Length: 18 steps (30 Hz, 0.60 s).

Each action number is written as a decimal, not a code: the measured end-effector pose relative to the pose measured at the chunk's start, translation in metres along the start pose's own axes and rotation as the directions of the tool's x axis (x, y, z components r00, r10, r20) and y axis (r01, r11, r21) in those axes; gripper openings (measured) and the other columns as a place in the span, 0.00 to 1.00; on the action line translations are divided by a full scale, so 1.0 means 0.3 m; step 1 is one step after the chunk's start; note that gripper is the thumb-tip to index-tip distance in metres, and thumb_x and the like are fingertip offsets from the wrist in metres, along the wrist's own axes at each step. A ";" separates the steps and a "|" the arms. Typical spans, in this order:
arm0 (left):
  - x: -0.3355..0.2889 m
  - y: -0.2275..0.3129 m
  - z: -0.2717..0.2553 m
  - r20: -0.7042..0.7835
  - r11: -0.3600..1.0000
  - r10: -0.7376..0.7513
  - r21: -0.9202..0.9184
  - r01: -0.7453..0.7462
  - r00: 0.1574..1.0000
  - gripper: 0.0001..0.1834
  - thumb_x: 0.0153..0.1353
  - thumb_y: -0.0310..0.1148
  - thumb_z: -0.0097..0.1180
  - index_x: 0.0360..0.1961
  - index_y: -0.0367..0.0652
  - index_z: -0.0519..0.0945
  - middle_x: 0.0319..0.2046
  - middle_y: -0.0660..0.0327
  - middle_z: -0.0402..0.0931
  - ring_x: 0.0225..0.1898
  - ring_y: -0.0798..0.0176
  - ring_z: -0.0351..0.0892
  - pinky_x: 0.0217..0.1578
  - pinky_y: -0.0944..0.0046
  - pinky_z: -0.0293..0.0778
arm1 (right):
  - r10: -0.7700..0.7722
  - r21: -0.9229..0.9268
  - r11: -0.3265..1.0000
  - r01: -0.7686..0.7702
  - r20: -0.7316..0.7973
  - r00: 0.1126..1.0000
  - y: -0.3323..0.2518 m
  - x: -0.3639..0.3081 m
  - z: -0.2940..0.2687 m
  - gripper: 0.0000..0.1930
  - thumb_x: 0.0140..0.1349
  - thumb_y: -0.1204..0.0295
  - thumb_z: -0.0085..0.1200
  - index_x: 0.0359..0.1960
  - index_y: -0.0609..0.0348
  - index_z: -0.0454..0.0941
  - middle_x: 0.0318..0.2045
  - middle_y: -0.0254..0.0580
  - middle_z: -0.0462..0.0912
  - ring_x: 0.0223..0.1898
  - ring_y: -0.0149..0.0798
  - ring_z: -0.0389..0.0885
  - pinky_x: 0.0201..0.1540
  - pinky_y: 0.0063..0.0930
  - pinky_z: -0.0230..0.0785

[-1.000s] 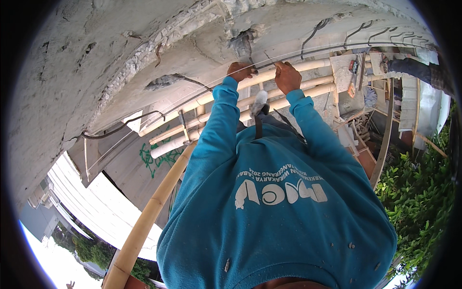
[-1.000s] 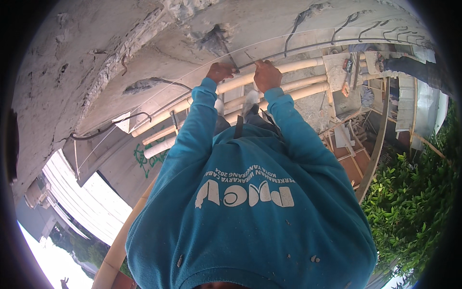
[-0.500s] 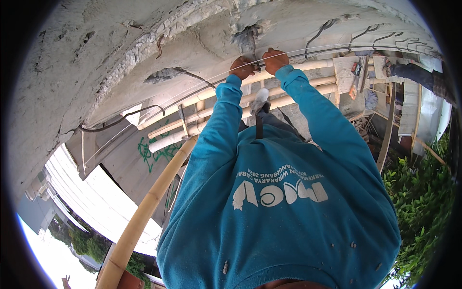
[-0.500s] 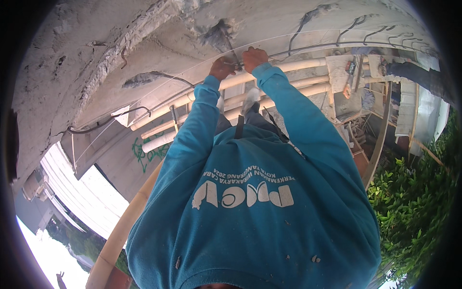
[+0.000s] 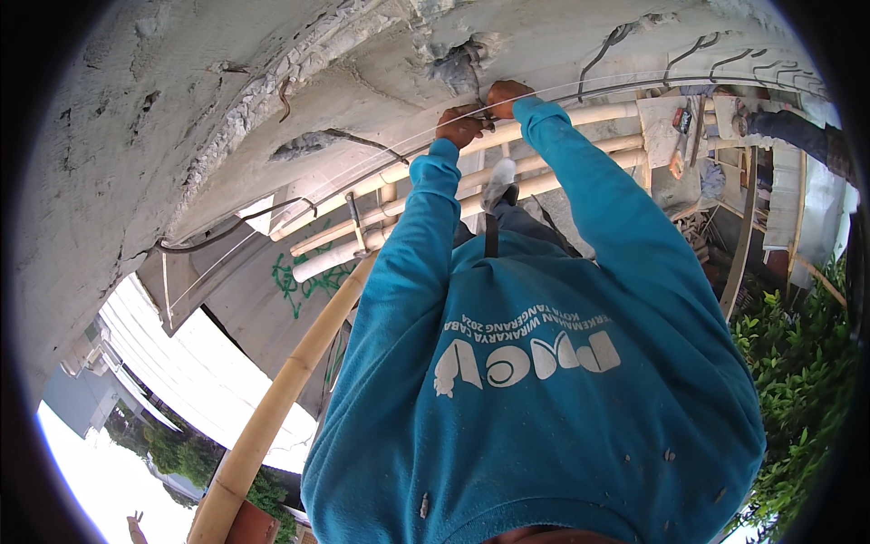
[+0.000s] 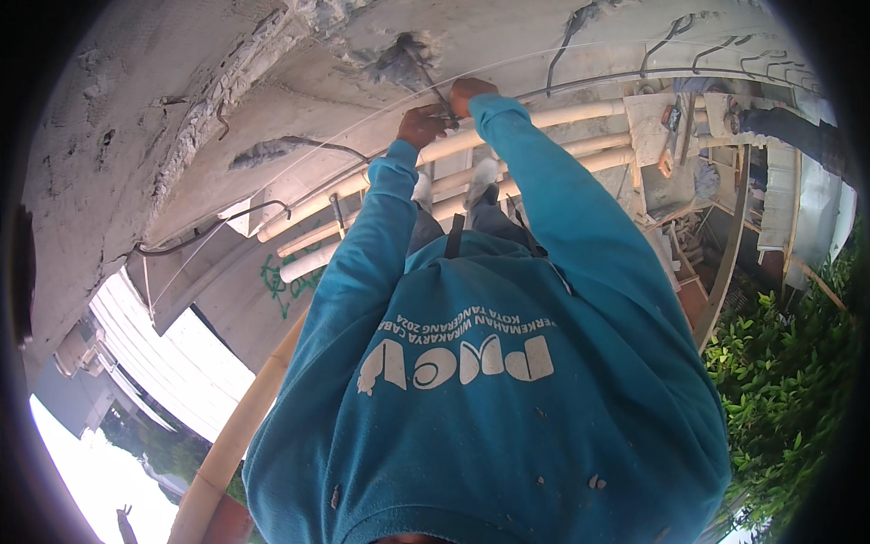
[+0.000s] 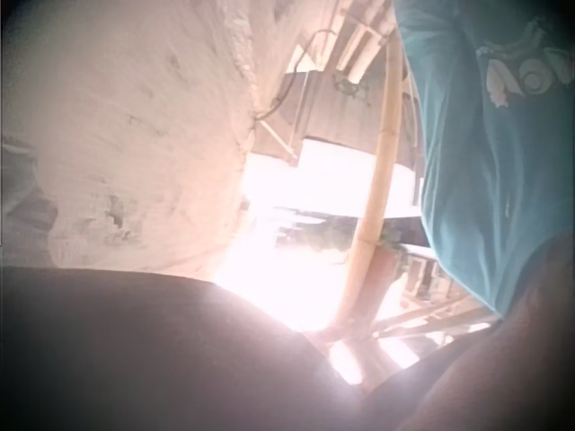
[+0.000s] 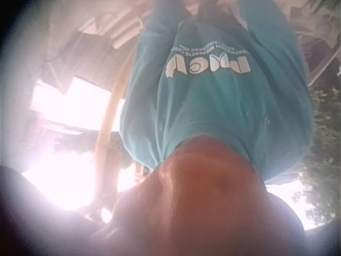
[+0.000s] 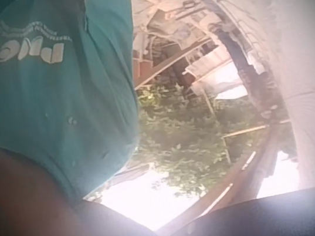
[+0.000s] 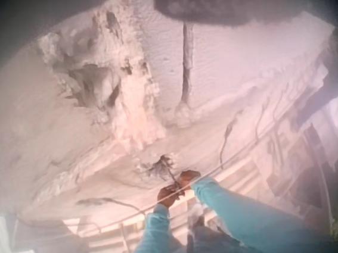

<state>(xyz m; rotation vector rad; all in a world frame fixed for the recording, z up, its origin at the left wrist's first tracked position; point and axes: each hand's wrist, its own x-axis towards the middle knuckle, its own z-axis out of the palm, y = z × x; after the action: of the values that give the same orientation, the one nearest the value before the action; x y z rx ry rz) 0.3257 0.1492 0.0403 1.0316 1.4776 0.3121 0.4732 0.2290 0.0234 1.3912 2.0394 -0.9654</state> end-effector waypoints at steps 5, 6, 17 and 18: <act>0.062 -0.061 0.018 0.089 0.985 0.107 0.129 -0.118 0.990 0.16 0.55 0.40 0.61 0.44 0.47 0.84 0.45 0.62 0.82 0.32 0.69 0.84 0.36 0.68 0.77 | -0.050 0.046 0.998 0.050 0.010 0.999 0.024 0.125 0.081 0.18 0.51 0.66 0.54 0.42 0.60 0.82 0.46 0.51 0.82 0.46 0.51 0.81 0.49 0.40 0.72; 0.063 -0.087 0.018 0.077 0.992 0.103 0.070 -0.109 0.992 0.16 0.54 0.40 0.61 0.44 0.47 0.84 0.44 0.62 0.82 0.32 0.69 0.84 0.37 0.68 0.76 | -0.084 0.051 0.995 0.081 0.074 0.994 0.015 0.109 0.064 0.18 0.50 0.66 0.54 0.42 0.61 0.82 0.46 0.52 0.82 0.46 0.51 0.81 0.49 0.40 0.72; 0.054 -0.068 0.007 -0.055 0.999 0.025 0.038 -0.023 0.998 0.11 0.53 0.32 0.60 0.37 0.41 0.85 0.28 0.57 0.84 0.25 0.66 0.82 0.30 0.67 0.76 | -0.109 0.298 0.944 0.141 -0.121 0.987 0.017 -0.019 0.003 0.15 0.50 0.66 0.56 0.40 0.54 0.82 0.44 0.49 0.82 0.48 0.48 0.80 0.51 0.37 0.71; 0.058 -0.060 0.003 -0.012 0.997 0.013 0.073 -0.012 1.000 0.13 0.54 0.34 0.60 0.39 0.41 0.85 0.30 0.58 0.84 0.27 0.67 0.82 0.33 0.68 0.76 | -0.090 0.306 0.944 0.121 -0.114 0.989 0.023 -0.010 0.015 0.15 0.50 0.66 0.56 0.41 0.53 0.82 0.45 0.48 0.82 0.48 0.48 0.79 0.51 0.37 0.71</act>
<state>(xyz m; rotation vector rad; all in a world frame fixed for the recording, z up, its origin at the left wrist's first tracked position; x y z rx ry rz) 0.3219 0.1515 0.0158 1.0993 1.5031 0.2761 0.4808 0.2254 0.0209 1.5263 2.1197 -1.3396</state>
